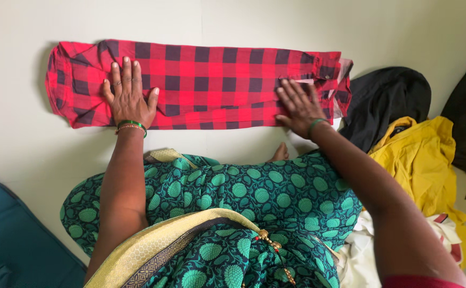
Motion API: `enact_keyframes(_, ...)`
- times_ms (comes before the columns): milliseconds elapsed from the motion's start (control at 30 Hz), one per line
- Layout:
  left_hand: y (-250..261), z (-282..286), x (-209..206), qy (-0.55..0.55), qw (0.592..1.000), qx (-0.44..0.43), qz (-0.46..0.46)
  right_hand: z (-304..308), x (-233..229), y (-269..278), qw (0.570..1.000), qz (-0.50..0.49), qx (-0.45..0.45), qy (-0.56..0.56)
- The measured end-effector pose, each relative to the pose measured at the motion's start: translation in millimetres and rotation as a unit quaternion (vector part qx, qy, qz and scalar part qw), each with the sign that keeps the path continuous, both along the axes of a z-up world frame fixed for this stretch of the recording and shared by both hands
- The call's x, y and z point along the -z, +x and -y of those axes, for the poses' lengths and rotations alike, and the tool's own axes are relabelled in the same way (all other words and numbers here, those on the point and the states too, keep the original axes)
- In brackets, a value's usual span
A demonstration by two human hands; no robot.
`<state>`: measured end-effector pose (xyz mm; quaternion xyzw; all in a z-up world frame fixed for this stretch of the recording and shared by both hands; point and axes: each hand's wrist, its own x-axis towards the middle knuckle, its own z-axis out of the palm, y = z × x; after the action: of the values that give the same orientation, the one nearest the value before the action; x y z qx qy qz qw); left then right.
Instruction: The person folds a red and black checkered shirt by hand, smoothing the fabric, folding in the sleeves, and then folding the body of the shirt into a square, ending with the collar at the top.
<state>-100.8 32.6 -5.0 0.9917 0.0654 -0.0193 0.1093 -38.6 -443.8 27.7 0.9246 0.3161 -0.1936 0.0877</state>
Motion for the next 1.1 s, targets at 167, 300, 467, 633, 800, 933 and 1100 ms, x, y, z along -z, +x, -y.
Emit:
enact_keyframes(167, 6, 12, -18, -0.006, 1.0, -0.01, -0.012, 48, -18, -6, 0.971, 0.059, 0.228, 0.04)
enact_keyframes(300, 17, 40, -31, 0.012, 0.998, -0.05, -0.035, 41, -13, 2, 0.927, 0.066, 0.307, 0.204)
enact_keyframes(467, 33, 151, -18, -0.023, 0.995, 0.075, 0.067, 20, 11, 32, 0.942, 0.11, 0.214, 0.233)
enact_keyframes(633, 60, 228, -6, -0.047, 0.985, 0.166, -0.012, 20, 37, 21, 0.96, 0.049, 0.222, 0.163)
enact_keyframes(800, 78, 193, 2, 0.055, 0.983, 0.15, -0.09, 23, 45, 21, 0.966, 0.017, 0.23, 0.114)
enact_keyframes(933, 67, 111, 0, 0.05, 0.996, 0.043, -0.063, 26, 51, 22, 0.965, 0.025, 0.224, 0.134)
enact_keyframes(1100, 52, 43, -3, 0.017, 0.997, -0.058, -0.046, 26, 53, 19, 0.962, 0.026, 0.224, 0.154)
